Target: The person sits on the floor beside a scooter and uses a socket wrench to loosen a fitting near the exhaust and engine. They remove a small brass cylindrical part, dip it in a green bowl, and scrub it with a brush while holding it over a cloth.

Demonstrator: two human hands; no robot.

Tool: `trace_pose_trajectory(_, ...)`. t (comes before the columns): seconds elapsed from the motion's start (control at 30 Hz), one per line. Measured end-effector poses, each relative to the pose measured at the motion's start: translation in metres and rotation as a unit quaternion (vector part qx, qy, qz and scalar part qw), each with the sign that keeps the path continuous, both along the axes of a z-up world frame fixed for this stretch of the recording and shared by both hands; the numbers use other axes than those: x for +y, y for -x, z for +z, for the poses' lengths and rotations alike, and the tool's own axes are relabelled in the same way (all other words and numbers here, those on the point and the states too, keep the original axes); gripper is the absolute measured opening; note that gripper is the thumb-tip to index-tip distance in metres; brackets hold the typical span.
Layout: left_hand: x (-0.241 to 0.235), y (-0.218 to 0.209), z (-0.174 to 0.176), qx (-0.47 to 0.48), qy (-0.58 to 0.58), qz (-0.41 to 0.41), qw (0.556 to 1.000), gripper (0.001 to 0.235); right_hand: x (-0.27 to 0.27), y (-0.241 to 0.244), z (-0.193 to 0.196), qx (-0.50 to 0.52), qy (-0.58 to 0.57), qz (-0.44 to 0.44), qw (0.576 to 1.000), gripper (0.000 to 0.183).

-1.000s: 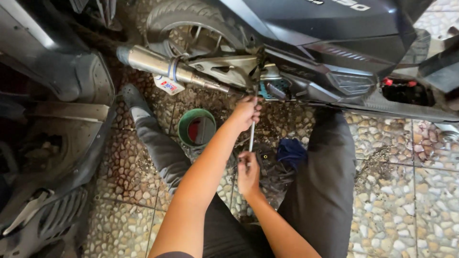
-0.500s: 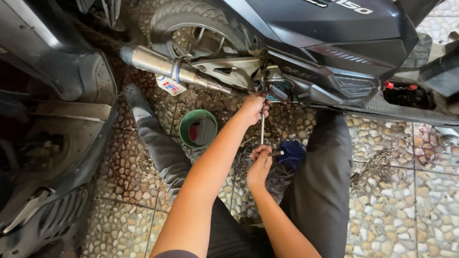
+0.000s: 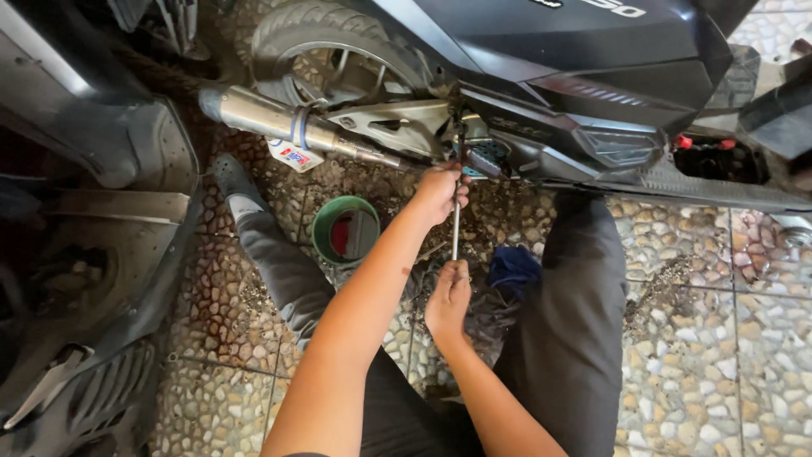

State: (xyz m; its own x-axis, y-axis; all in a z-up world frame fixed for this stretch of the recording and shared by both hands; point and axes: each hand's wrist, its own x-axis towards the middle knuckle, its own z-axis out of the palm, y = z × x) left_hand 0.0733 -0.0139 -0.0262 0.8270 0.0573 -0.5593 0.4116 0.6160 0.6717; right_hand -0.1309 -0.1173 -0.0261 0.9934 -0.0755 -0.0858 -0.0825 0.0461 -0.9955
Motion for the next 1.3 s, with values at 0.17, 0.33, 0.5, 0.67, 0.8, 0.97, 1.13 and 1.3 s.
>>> trace_pose_trajectory(0.17, 0.008, -0.004, -0.004, -0.001, 0.027, -0.007, 1.000, 0.008, -0.008, -0.004, 0.042, -0.129, 0.246, 0.041, 0.960, 0.024)
trace_pose_trajectory(0.33, 0.004, -0.003, -0.004, 0.001, 0.050, 0.007, 0.999, 0.009, -0.006, -0.009, 0.021, 0.058, 0.147, 0.071, 0.985, 0.013)
trace_pose_trajectory(0.5, -0.008, -0.004, 0.003, 0.015, 0.008, 0.009, 1.000, 0.011, -0.003, -0.018, -0.006, 0.094, -0.295, -0.104, 0.945, 0.040)
trace_pose_trajectory(0.67, -0.004, -0.013, -0.014, 0.005, -0.010, 0.017, 1.000, 0.011, -0.009, -0.013, 0.014, -0.047, 0.140, 0.028, 0.989, 0.041)
trace_pose_trajectory(0.8, 0.002, -0.015, -0.019, 0.003, 0.022, 0.006, 1.000, 0.012, -0.001, -0.012, 0.081, 0.159, 0.175, 0.100, 0.966, 0.022)
trace_pose_trajectory(0.97, -0.012, -0.012, -0.026, -0.003, -0.005, 0.031, 1.000, 0.016, 0.003, -0.013, -0.002, 0.053, -0.146, -0.069, 0.985, 0.045)
trace_pose_trajectory(1.13, -0.015, -0.013, -0.041, -0.024, -0.021, 0.037, 0.999, 0.017, 0.001, -0.011, -0.010, 0.058, -0.093, -0.077, 0.991, 0.045)
trace_pose_trajectory(1.3, -0.010, -0.001, -0.011, -0.044, -0.005, 0.016, 0.999, 0.018, 0.003, -0.010, 0.049, 0.012, 0.175, 0.041, 0.984, 0.042)
